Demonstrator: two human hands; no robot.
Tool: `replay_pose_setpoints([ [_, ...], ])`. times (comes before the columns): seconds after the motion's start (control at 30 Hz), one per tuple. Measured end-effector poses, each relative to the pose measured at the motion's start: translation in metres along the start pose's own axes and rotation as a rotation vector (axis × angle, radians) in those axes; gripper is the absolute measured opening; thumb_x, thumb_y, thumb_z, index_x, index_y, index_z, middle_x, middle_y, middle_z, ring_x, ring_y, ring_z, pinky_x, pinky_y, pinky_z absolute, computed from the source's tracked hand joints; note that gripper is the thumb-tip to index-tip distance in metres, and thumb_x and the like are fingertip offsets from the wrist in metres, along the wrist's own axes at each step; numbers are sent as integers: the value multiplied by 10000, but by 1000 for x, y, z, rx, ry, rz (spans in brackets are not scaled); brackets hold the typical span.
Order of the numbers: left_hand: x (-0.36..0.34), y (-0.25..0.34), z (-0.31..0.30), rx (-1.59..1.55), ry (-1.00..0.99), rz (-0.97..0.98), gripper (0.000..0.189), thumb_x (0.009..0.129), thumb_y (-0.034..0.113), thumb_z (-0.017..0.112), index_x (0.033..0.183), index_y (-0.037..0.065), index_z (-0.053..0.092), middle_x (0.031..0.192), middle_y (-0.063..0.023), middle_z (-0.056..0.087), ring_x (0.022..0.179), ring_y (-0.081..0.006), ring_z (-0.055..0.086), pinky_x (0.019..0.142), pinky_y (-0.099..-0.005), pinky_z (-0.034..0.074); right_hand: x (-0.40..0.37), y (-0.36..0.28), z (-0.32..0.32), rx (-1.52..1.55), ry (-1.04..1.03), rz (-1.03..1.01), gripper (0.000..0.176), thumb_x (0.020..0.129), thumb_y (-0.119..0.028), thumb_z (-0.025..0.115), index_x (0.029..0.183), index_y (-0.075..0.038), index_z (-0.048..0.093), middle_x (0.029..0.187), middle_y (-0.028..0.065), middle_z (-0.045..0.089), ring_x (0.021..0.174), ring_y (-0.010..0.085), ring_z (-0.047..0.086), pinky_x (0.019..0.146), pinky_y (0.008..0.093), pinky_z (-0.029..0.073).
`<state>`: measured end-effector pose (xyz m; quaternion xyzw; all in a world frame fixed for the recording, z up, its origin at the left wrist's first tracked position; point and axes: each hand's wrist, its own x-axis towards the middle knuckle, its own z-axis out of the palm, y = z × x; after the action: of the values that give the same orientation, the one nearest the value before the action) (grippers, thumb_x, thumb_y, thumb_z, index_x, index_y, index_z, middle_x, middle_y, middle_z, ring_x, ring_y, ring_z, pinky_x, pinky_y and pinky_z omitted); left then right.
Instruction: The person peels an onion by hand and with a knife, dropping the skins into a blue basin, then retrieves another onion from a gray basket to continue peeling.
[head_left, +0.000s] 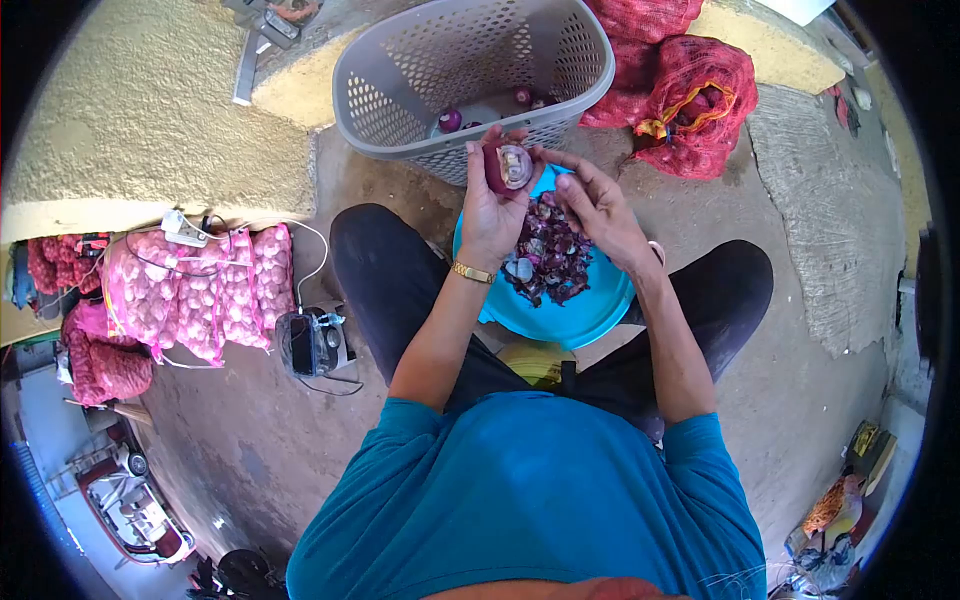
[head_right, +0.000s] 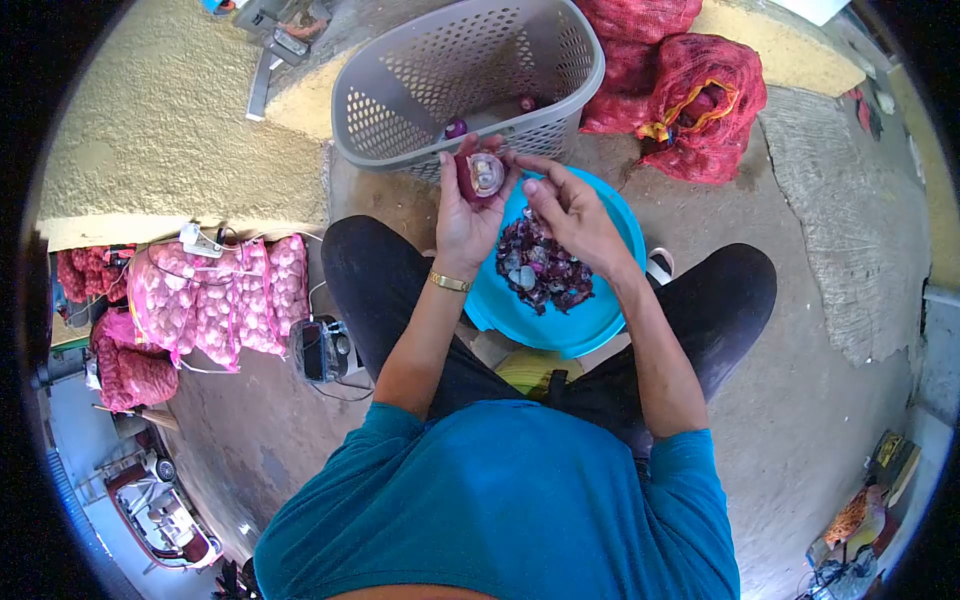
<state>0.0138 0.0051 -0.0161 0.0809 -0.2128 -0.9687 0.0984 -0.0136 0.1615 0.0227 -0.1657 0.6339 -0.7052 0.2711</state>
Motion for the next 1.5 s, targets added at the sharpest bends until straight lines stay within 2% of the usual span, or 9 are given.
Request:
replay_pose_setpoints([
  [0.1, 5, -2, -11, -7, 38, 30, 487, 987, 467, 412, 1213, 44, 495, 1200, -150, 561, 1137, -299, 539, 1042, -455, 427, 0, 19, 10, -125, 17, -68, 458, 984, -233, 541, 1393, -47, 450, 720, -50, 460, 615, 34, 388, 548, 204, 349],
  [0.13, 6, -3, -13, -10, 69, 49, 485, 984, 475, 410, 1205, 51, 497, 1191, -144, 566, 1135, -295, 542, 1032, -456, 433, 2, 27, 13, -121, 36, -69, 547, 955, -224, 581, 1437, -51, 390, 708, -32, 446, 631, 44, 382, 557, 224, 352],
  [0.23, 8, -5, -16, 40, 57, 77, 488, 982, 486, 411, 1202, 60, 500, 1163, -129, 578, 1115, -273, 557, 1015, -433, 449, 2, 34, 16, -373, 7, -101, 534, 971, -180, 554, 1459, -76, 365, 751, -63, 453, 672, 31, 385, 598, 190, 327],
  [0.33, 4, -5, -16, 135, 98, 61, 496, 974, 503, 417, 1201, 71, 506, 1133, -106, 588, 1091, -241, 572, 989, -395, 471, 1, 23, 22, -383, 31, -179, 613, 930, -164, 605, 1470, -64, 333, 740, -45, 472, 673, 35, 376, 603, 190, 333],
  [0.43, 4, -4, -15, 123, 149, 4, 480, 973, 503, 431, 1183, 83, 528, 1104, -81, 597, 1041, -208, 589, 934, -358, 497, 3, 20, 16, -496, 20, -85, 676, 902, -173, 640, 1480, -63, 307, 753, -23, 526, 668, 36, 376, 580, 200, 331],
  [0.53, 4, -4, -14, 165, 170, -39, 458, 972, 496, 448, 1157, 91, 554, 1068, -64, 610, 993, -183, 596, 881, -341, 508, 6, 25, 11, -453, 69, -191, 729, 835, -234, 707, 1448, -42, 363, 656, 57, 542, 536, 91, 403, 504, 271, 380],
  [0.73, 3, -3, -12, 217, 129, -101, 451, 972, 504, 443, 1125, 101, 576, 1029, -33, 628, 936, -152, 600, 822, -324, 519, 7, 25, 8, -417, 30, -290, 745, 836, -221, 708, 1460, -45, 340, 658, 33, 527, 541, 87, 386, 496, 263, 368],
  [0.93, -1, -1, -8, 179, 151, -133, 472, 972, 521, 425, 1129, 103, 575, 1038, -28, 626, 940, -147, 599, 819, -324, 521, 11, 36, 6, -379, 14, -247, 735, 852, -205, 695, 1468, -52, 325, 652, 6, 499, 555, 79, 379, 501, 257, 360],
  [1.5, -3, -2, -4, 210, 152, -133, 495, 979, 515, 398, 1165, 84, 556, 1063, -44, 619, 941, -159, 604, 788, -320, 533, 11, 32, 6, -332, -17, -284, 749, 868, -178, 680, 1488, -58, 276, 786, 56, 567, 635, 100, 401, 578, 266, 403],
])
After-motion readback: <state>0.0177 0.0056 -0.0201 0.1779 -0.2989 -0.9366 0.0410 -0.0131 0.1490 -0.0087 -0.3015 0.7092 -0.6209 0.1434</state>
